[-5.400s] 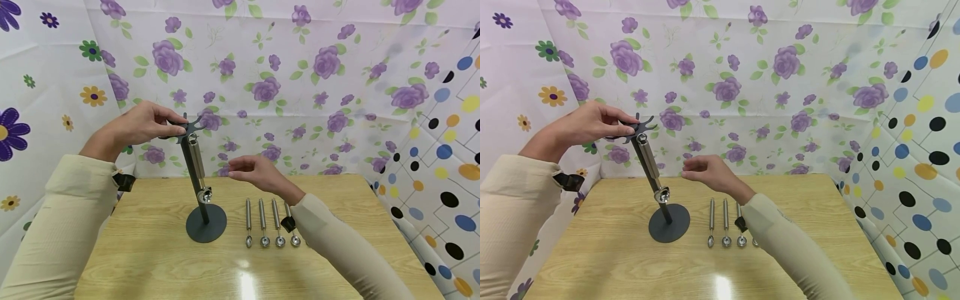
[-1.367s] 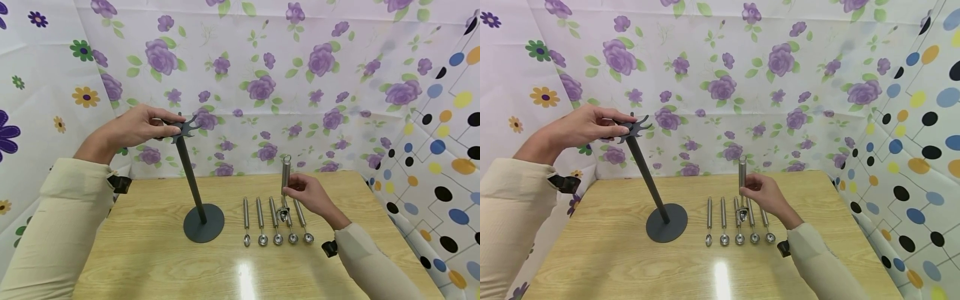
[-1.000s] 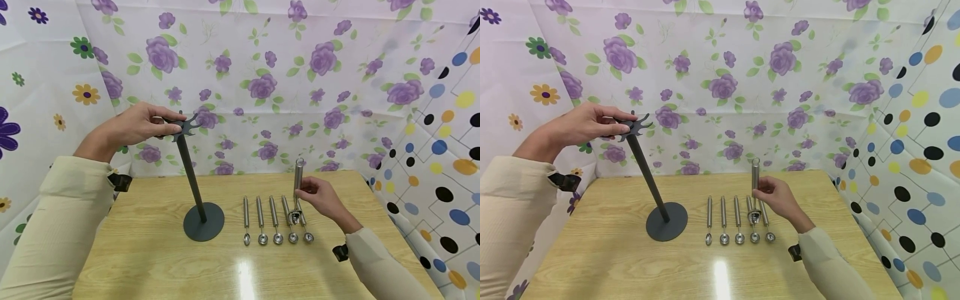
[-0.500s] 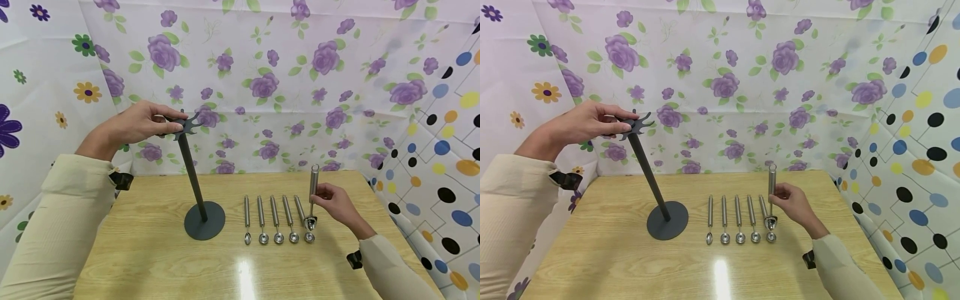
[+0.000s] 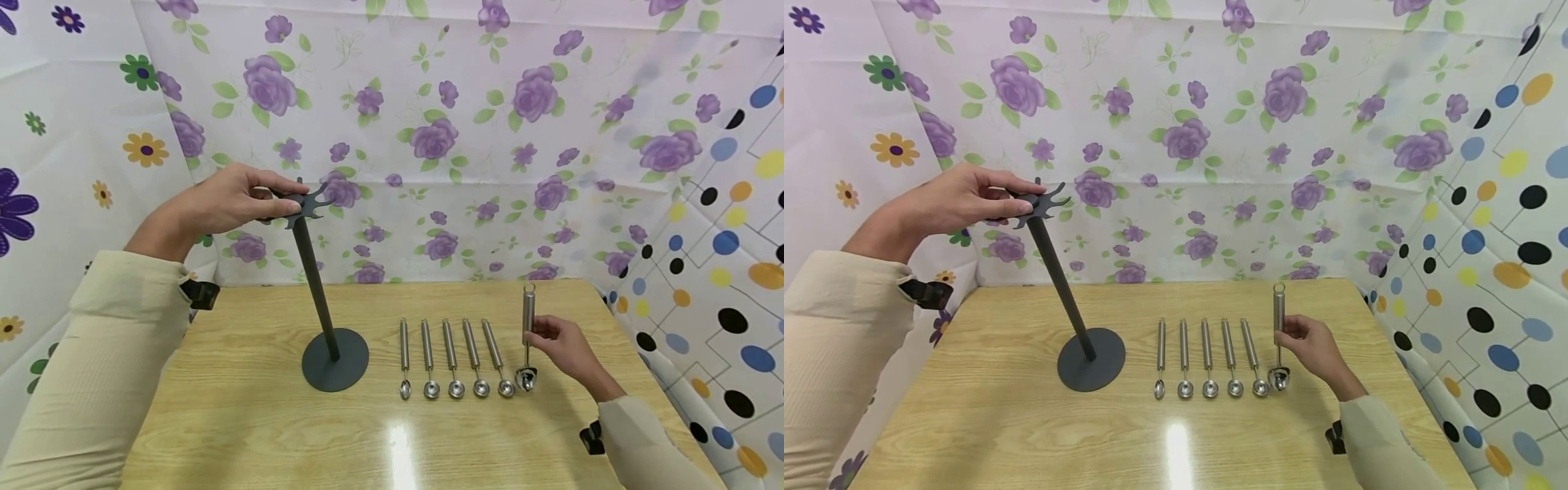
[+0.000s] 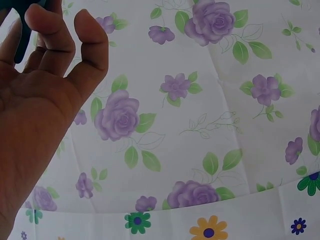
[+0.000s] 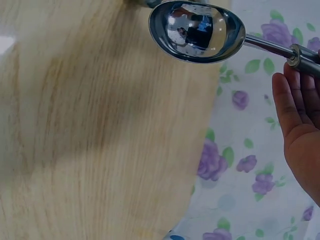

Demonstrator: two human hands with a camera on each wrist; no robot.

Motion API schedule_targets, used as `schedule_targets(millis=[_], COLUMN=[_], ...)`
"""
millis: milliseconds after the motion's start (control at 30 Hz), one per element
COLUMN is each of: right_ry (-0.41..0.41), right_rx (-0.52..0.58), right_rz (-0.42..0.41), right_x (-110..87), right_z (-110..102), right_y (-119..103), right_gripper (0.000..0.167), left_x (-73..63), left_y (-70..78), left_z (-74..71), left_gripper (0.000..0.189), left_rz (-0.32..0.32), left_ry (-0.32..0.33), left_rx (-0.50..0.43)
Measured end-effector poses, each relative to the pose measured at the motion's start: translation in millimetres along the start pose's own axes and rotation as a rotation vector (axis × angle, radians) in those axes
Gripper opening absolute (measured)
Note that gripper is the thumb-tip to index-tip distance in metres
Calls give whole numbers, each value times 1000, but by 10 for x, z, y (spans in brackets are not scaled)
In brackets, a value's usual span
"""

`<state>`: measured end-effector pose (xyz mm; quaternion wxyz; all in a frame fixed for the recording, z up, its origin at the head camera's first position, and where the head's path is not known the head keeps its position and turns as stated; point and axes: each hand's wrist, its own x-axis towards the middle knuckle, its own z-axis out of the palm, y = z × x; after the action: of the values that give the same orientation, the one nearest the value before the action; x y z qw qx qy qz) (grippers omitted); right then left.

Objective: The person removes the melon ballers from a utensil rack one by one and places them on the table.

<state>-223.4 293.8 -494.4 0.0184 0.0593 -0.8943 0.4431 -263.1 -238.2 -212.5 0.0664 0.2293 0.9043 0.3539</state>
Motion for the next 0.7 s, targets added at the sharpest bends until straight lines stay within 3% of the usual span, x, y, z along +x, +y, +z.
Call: schedule_targets(millis=[700], right_ry=[16], right_rx=[-18], right_rz=[86], right_x=[13], right_z=[122], right_y=[425], right_gripper=[47], left_x=[-7], left_y=[-14], left_z=[16], left_gripper=[41], left_rz=[14], left_ry=[9], left_rx=[-11])
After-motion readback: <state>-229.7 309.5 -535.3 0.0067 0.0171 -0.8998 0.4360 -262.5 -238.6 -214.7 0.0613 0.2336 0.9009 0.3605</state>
